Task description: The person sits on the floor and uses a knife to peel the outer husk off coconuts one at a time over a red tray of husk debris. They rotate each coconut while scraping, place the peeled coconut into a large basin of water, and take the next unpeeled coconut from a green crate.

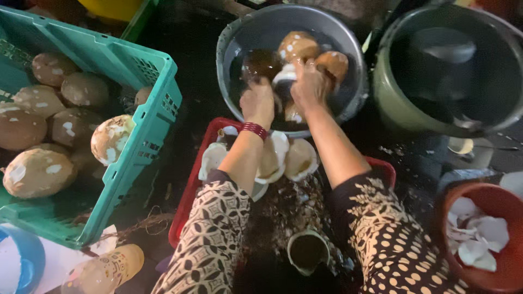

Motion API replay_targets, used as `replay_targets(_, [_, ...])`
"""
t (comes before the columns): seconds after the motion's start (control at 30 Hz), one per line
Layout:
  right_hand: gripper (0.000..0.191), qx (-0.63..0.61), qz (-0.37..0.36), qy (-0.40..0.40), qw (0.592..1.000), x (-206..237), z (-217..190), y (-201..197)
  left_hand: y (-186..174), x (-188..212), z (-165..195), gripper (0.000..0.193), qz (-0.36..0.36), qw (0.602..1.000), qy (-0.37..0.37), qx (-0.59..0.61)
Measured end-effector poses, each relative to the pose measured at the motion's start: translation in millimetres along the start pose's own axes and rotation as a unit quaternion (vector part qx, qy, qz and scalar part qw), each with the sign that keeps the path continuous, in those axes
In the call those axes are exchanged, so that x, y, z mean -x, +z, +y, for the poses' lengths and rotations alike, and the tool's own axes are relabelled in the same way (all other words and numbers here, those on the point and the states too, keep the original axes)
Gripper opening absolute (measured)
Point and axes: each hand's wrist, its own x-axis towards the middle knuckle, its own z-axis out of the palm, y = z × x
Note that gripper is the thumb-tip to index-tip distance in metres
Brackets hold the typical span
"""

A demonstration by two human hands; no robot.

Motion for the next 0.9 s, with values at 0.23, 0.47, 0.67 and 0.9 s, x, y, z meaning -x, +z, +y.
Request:
replay_targets(0.23, [0.030, -0.351, 0.188, 0.111, 0.911, 51, 15, -95, -53, 42, 18, 0.056, 0.115, 0.929, -0.093, 0.340])
replay_targets(0.47, [0.035, -0.774, 0.046, 0.319, 0.545, 156, 13, -151, -31, 127, 106, 0.066, 0.014, 0.890, -0.090, 0.446])
replay_targets(0.67, [0.044, -0.854, 0.015, 0.316, 0.413, 246, 100, -202, -69, 220, 166, 0.037, -0.249, 0.809, 0.132, 0.516])
replay_targets(0.9, [0.051, -0.768, 0.177, 0.459, 0.411, 346, 248, -250, -129, 263, 156, 0.025, -0.302, 0.748, 0.132, 0.576])
